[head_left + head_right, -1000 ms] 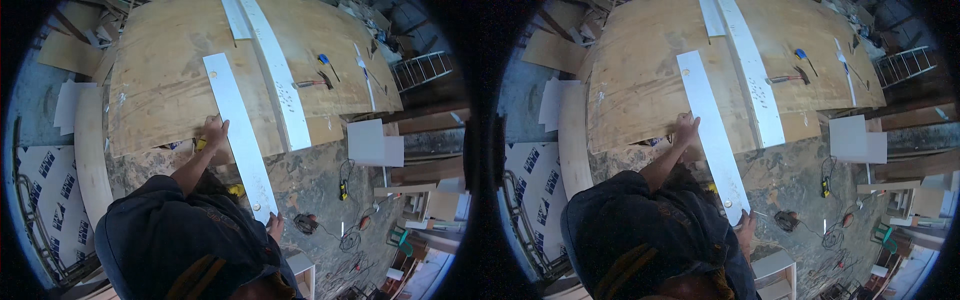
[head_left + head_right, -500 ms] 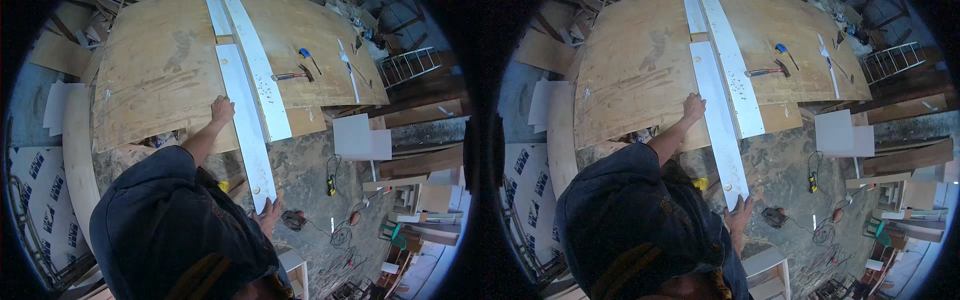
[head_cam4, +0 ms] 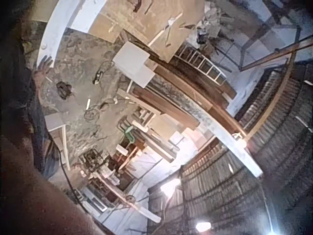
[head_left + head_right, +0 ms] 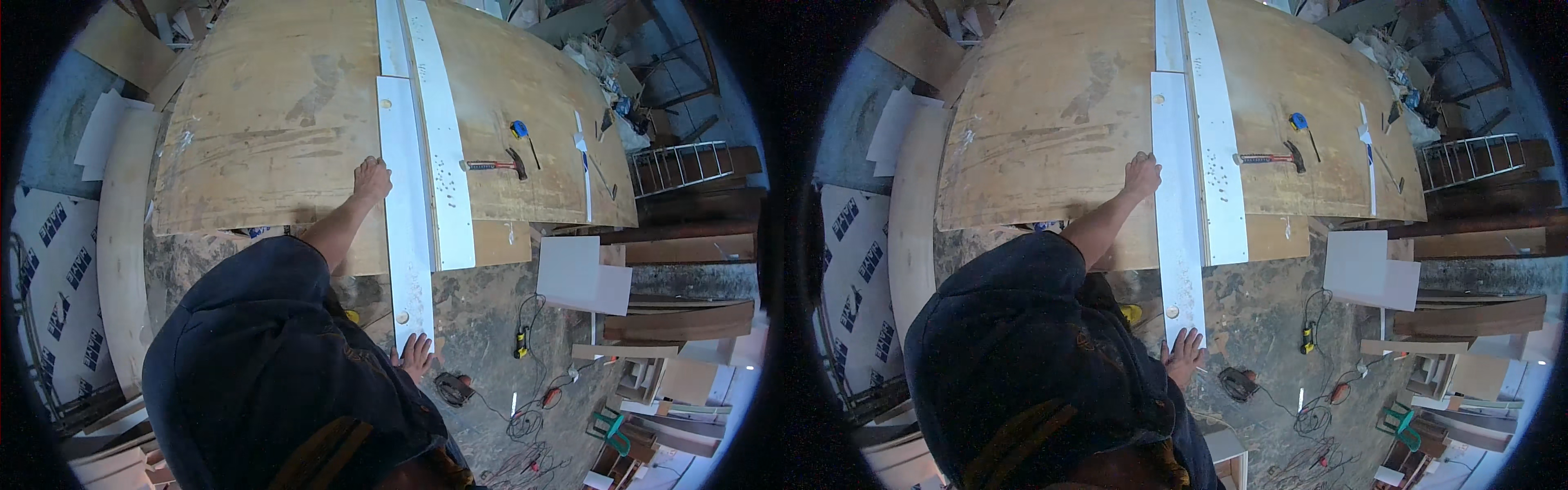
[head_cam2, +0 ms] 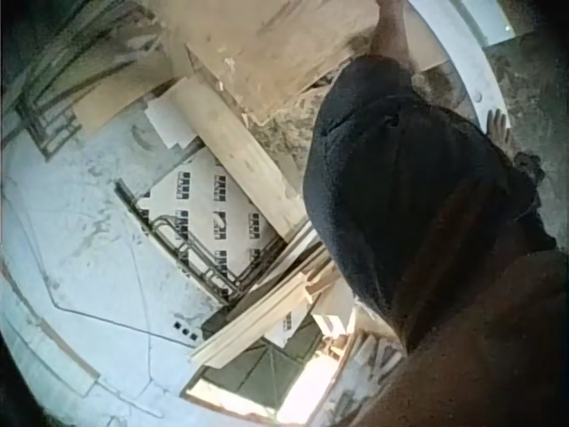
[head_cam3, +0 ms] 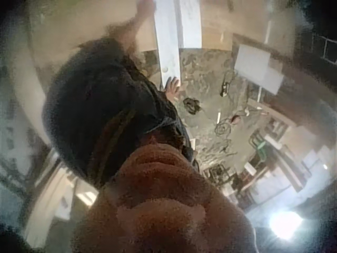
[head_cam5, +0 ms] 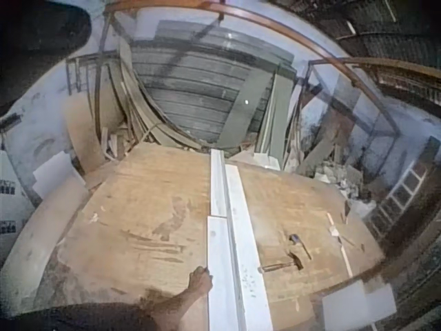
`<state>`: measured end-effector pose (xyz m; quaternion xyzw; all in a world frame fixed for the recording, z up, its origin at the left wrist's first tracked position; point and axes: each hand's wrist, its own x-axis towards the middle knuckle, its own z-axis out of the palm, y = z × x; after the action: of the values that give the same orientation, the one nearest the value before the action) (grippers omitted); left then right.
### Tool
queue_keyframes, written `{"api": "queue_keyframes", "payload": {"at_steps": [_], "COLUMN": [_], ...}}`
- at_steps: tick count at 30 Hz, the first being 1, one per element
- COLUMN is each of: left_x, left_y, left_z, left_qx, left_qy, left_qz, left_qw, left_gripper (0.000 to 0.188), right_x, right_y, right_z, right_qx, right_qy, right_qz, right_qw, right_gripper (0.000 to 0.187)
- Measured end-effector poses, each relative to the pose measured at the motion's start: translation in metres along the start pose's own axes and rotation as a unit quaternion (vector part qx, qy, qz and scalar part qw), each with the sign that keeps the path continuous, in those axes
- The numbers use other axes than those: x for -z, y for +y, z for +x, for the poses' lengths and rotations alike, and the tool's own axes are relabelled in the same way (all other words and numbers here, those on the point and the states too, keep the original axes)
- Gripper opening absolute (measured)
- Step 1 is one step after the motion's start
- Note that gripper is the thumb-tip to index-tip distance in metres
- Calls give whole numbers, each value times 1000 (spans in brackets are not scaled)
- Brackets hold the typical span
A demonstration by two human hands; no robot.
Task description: The person measures and marks a white wooden board on a workbench, uses a hammer to drive nails into it, and then fits the board onto a larger wooden assembly.
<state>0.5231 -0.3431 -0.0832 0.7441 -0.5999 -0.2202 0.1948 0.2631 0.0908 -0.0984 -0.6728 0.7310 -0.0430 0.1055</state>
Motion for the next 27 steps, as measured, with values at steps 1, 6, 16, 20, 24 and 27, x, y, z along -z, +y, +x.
{"api": "queue_keyframes", "payload": {"at_steps": [1,6,16,20,24,27], "left_x": [-1,-1,-1,-2,0,1], "left_y": [1,3,0,3,2,-2], "left_z": [1,11,16,26,41,54], "left_qx": [-2,-11,-8,6,14,27], "left_qy": [2,-7,7,1,9,14], "left_qz": [-2,0,19,24,20,27], "left_qw": [1000,1000,1000,1000,1000,999], "left_gripper": [38,38,36,35,36,35], "right_x": [-4,-16,-17,-16,-18,-17], "right_y": [0,4,-18,-26,-36,-41], "right_z": [2,6,11,21,37,50], "right_qx": [-2,6,20,29,36,42], "right_qy": [0,29,49,67,76,71], "right_qz": [-6,8,31,36,48,55], "right_qw": [1000,1000,998,997,995,995], "right_gripper": [75,73,59,56,55,56]}}
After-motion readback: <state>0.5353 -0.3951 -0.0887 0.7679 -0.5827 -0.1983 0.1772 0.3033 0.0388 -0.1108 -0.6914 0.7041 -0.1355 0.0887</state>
